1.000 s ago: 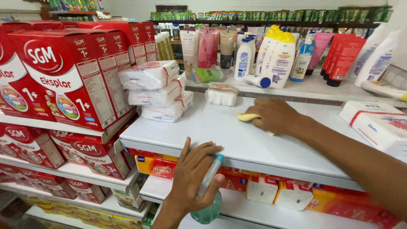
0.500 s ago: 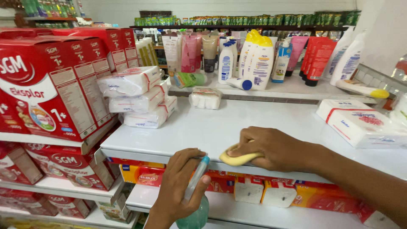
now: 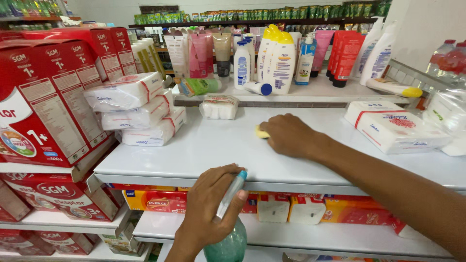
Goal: The person wipes down store shelves with a cloth and a spray bottle, moving products aside and cleaning the shelf surface.
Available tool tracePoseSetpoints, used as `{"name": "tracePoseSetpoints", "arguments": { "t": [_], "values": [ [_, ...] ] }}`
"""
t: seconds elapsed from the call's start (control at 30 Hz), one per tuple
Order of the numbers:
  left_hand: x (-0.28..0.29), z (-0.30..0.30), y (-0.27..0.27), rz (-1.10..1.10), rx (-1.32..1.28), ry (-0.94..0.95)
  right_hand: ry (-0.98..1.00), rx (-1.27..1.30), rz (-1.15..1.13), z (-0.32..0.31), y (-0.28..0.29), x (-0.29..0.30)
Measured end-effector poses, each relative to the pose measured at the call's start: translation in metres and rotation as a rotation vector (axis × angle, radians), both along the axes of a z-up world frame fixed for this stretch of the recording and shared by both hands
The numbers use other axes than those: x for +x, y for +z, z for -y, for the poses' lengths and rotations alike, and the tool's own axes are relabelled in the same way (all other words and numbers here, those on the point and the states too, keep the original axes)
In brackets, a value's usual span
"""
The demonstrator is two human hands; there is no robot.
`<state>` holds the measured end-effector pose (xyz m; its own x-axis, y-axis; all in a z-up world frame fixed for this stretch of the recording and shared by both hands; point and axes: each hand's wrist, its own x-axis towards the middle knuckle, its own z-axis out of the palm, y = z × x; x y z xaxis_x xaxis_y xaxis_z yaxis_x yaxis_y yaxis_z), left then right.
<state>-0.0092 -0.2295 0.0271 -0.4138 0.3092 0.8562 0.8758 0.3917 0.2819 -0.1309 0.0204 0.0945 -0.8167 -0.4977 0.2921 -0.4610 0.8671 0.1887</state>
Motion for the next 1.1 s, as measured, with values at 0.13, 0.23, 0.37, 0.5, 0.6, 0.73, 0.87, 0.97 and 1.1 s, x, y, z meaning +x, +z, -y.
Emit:
{"name": "tracePoseSetpoints", "arguments": {
  "t": [0.13,0.23,0.37,0.5,0.6,0.73,0.87,0.97,1.1],
  "values": [
    [-0.002,0.001,0.003,0.066,-0.03,0.018,0.312,-0.122,0.091,0.006,-0.004,0.038],
    [-0.002,0.001,0.003,0.11,-0.043,0.041,0.503,-0.175,0.167,-0.016,0.0,0.057],
    [-0.006,0.003,0.008,0.19,-0.033,0.046,0.536,-0.21,0.141,-0.059,0.0,0.067],
    [-0.007,0.006,0.003,0.346,-0.007,0.014,0.257,-0.1,-0.035,-0.088,0.002,0.043],
    [-0.009,-0.004,-0.003,0.059,-0.035,0.028,-0.093,-0.05,-0.043,-0.091,0.005,0.021],
    [-0.01,-0.018,-0.004,0.11,0.02,-0.106,-0.051,-0.085,-0.041,-0.054,0.005,0.012],
    [-0.008,-0.026,0.002,0.174,0.006,-0.112,0.073,-0.096,0.061,-0.011,-0.002,0.04],
    [-0.006,-0.023,0.009,0.231,0.005,-0.154,0.342,-0.245,0.129,-0.019,0.0,0.077],
    [-0.005,-0.024,0.013,0.288,0.013,-0.177,0.333,-0.269,0.146,-0.058,-0.003,0.114]
  ]
}}
